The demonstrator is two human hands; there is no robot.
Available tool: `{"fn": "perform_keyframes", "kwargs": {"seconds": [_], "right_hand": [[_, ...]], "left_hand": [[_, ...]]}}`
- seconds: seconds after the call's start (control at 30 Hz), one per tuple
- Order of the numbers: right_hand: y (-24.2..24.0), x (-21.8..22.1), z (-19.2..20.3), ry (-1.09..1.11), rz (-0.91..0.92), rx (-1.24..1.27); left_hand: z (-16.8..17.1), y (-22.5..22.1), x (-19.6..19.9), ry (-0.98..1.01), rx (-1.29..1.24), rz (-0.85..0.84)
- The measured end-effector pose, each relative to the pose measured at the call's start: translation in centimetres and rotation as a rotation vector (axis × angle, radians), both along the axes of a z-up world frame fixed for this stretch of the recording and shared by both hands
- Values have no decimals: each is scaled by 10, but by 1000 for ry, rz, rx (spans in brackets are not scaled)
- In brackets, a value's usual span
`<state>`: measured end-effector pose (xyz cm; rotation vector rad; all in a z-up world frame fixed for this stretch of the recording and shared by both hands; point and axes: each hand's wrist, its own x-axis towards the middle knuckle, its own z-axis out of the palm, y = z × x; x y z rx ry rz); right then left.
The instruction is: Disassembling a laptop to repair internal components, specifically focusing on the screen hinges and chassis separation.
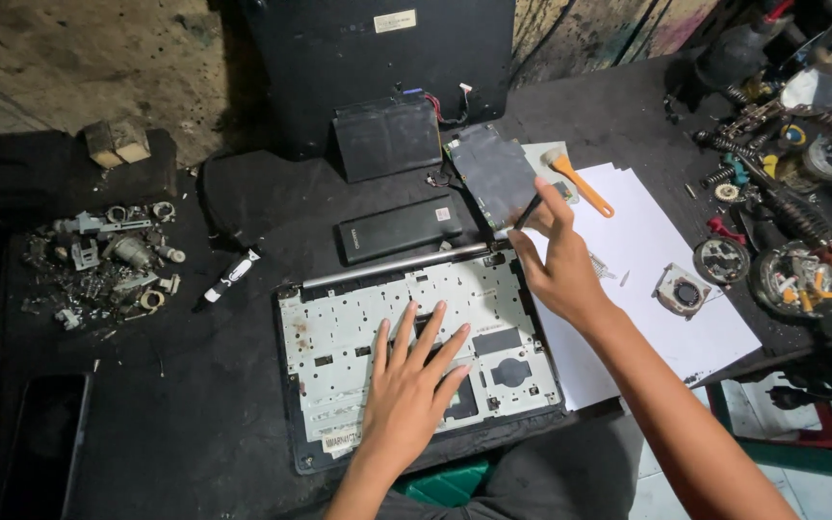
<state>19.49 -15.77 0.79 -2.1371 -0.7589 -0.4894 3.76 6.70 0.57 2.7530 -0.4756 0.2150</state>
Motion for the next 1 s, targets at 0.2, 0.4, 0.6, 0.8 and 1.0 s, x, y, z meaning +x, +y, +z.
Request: {"fn": "perform_keyframes", "kwargs": {"seconds": [0.2,0.4,0.6,0.8,1.0], "right_hand": [[4,3,-4,-103,-85,-2],[3,3,-12,-54,-83,13],[-2,7,-11,37,17,-16],[0,2,5,151,137,21],[4,0,6,97,113,44]], "left_hand": [[3,0,1,-3,-19,-10],[2,-1,0,19,-14,-9],[2,0,1,15,-19,-2],[4,0,0,2,-23,-7],[3,0,0,6,-27,-8]]}}
